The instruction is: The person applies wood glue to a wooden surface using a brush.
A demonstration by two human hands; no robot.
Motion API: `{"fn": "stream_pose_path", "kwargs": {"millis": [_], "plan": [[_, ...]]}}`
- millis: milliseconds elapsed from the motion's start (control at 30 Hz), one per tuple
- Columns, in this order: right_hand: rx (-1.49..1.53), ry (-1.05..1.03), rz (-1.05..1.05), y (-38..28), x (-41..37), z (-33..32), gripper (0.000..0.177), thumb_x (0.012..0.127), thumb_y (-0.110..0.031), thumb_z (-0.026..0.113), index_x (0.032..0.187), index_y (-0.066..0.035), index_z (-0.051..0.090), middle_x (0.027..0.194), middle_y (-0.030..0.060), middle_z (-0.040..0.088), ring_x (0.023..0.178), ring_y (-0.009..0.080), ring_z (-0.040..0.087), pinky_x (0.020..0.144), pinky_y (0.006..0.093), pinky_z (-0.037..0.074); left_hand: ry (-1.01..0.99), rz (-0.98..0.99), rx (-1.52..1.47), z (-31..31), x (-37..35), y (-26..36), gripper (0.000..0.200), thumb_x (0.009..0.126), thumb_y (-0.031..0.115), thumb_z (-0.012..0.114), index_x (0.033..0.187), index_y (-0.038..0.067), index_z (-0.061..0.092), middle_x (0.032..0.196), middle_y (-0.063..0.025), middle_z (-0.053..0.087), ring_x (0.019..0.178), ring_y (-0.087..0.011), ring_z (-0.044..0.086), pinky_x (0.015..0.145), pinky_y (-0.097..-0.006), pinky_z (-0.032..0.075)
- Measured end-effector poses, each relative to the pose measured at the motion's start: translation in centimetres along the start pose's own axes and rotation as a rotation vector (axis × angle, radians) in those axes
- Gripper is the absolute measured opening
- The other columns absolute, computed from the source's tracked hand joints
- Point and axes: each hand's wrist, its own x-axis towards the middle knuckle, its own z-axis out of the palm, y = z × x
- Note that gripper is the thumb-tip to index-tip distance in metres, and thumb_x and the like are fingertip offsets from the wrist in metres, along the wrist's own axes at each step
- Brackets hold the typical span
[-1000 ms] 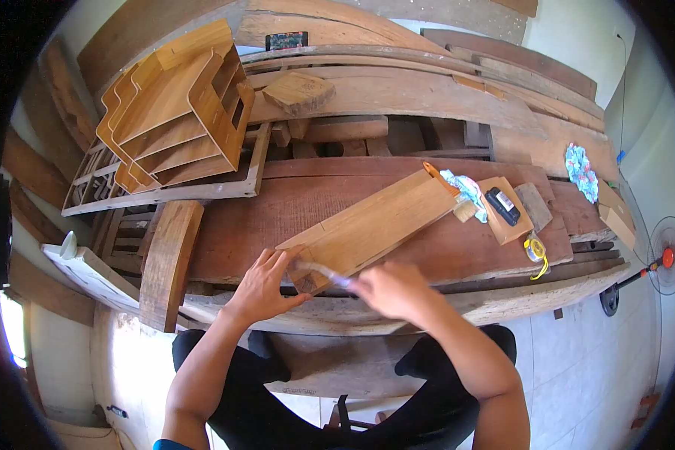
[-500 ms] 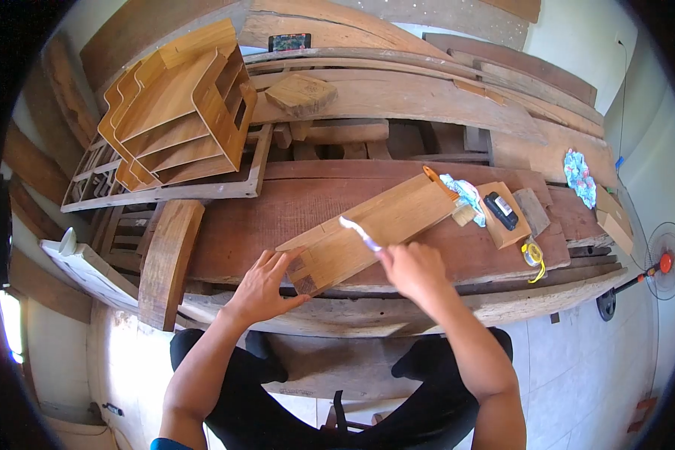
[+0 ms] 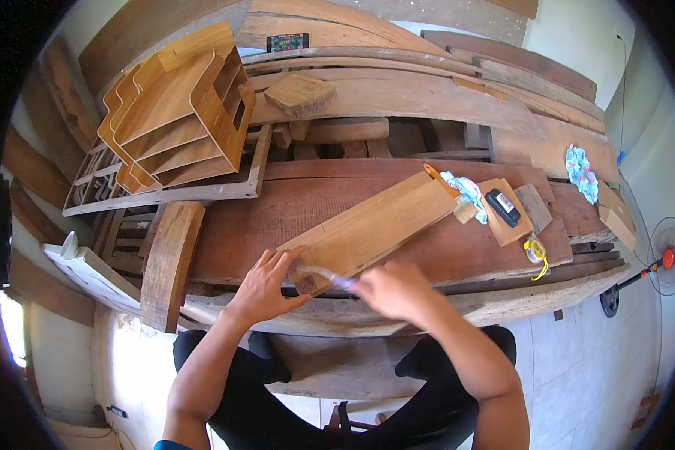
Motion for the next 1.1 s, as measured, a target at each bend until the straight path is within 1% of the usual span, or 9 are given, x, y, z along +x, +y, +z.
{"fn": "stream_pose_path", "kwargs": {"millis": [100, 233, 533, 667, 767, 833, 900, 1033, 1100], "plan": [[-0.148, 0.346, 0.096, 1.5, 1.0, -1.5, 0.049, 0.107, -0.051, 0.053, 0.091, -0.011, 0.075, 0.077, 0.0174, 0.074, 0.072, 0.0371, 0.074, 0.069, 0.0516, 0.058, -0.011, -0.042, 0.045, 0.2, -0.2, 0.2, 0.092, 0.084, 0.048, 0.084, 0.157, 0.016, 0.039, 0.133, -0.0196, 0.061, 0.127, -0.0371, 0.055, 0.114, -0.0476, 0.047], [-0.023, 0.057, -0.175, 0.3, -0.3, 0.4, 0.046, 0.106, -0.05, 0.056, 0.097, -0.011, 0.077, 0.079, 0.0211, 0.074, 0.078, 0.0398, 0.074, 0.073, 0.0528, 0.057, 0.04, 0.031, 0.032, 0.2, 0.0, -0.3, 0.093, 0.084, 0.048, 0.084, 0.158, 0.016, 0.038, 0.132, -0.0203, 0.061, 0.128, -0.0374, 0.054, 0.113, -0.0474, 0.048], [0.031, -0.106, -0.04, 1.3, 0.0, -1.9, 0.044, 0.107, -0.048, 0.055, 0.104, -0.011, 0.079, 0.091, 0.0188, 0.076, 0.09, 0.039, 0.074, 0.081, 0.054, 0.056, 0.035, 0.023, 0.025, -0.3, -0.1, 0.3, 0.088, 0.083, 0.041, 0.084, 0.153, 0.008, 0.042, 0.13, -0.0181, 0.063, 0.127, -0.0374, 0.054, 0.113, -0.047, 0.047], [-0.138, 0.299, 0.101, 4.3, 0.9, -1.9, 0.042, 0.105, -0.045, 0.059, 0.096, -0.009, 0.078, 0.076, 0.0207, 0.072, 0.074, 0.0406, 0.071, 0.07, 0.0493, 0.055, 0.003, -0.003, 0.026, 0.1, -0.3, 0.1, 0.091, 0.083, 0.046, 0.084, 0.155, 0.012, 0.041, 0.136, -0.0199, 0.06, 0.131, -0.0383, 0.053, 0.115, -0.0467, 0.046], [0.048, 0.092, -0.228, 3.4, 0.2, -0.3, 0.044, 0.104, -0.05, 0.06, 0.099, -0.011, 0.08, 0.076, 0.0183, 0.072, 0.076, 0.0364, 0.072, 0.071, 0.0489, 0.054, 0.003, -0.017, 0.036, 0.3, 0.1, -0.1, 0.091, 0.083, 0.048, 0.084, 0.156, 0.014, 0.04, 0.14, -0.0207, 0.058, 0.134, -0.0384, 0.052, 0.115, -0.0471, 0.046], [0.116, -0.138, 0.073, 2.2, 0.3, -3.0, 0.047, 0.104, -0.052, 0.059, 0.095, -0.01, 0.078, 0.076, 0.017, 0.072, 0.073, 0.0352, 0.071, 0.069, 0.0476, 0.053, -0.029, -0.034, 0.038, 0.3, -0.2, 0.0, 0.091, 0.083, 0.048, 0.084, 0.156, 0.014, 0.041, 0.14, -0.0205, 0.058, 0.133, -0.038, 0.052, 0.115, -0.0474, 0.047], [-0.037, 0.182, 0.173, 3.0, 0.9, -3.3, 0.046, 0.107, -0.05, 0.055, 0.103, -0.011, 0.079, 0.081, 0.0156, 0.076, 0.079, 0.0356, 0.075, 0.073, 0.0478, 0.058, -0.043, -0.066, 0.029, 0.0, -0.1, 0.3, 0.09, 0.084, 0.049, 0.083, 0.156, 0.015, 0.041, 0.138, -0.0203, 0.059, 0.132, -0.0374, 0.053, 0.114, -0.0475, 0.047], [0.059, -0.048, -0.18, 1.9, -0.1, -2.0, 0.047, 0.107, -0.051, 0.056, 0.105, -0.01, 0.079, 0.087, 0.0182, 0.077, 0.084, 0.0354, 0.075, 0.078, 0.0495, 0.057, 0.024, 0.002, 0.04, 0.2, 0.1, -0.1, 0.09, 0.084, 0.049, 0.083, 0.156, 0.016, 0.04, 0.13, -0.0199, 0.06, 0.128, -0.0362, 0.054, 0.112, -0.0472, 0.049], [0.081, -0.115, 0.056, 2.0, 0.2, -3.1, 0.048, 0.106, -0.051, 0.055, 0.105, -0.01, 0.079, 0.088, 0.0185, 0.077, 0.085, 0.0354, 0.075, 0.079, 0.0485, 0.057, -0.005, -0.019, 0.034, 0.0, -0.1, 0.2, 0.091, 0.084, 0.048, 0.083, 0.157, 0.015, 0.04, 0.127, -0.0198, 0.061, 0.127, -0.0362, 0.054, 0.112, -0.0471, 0.049]]}}
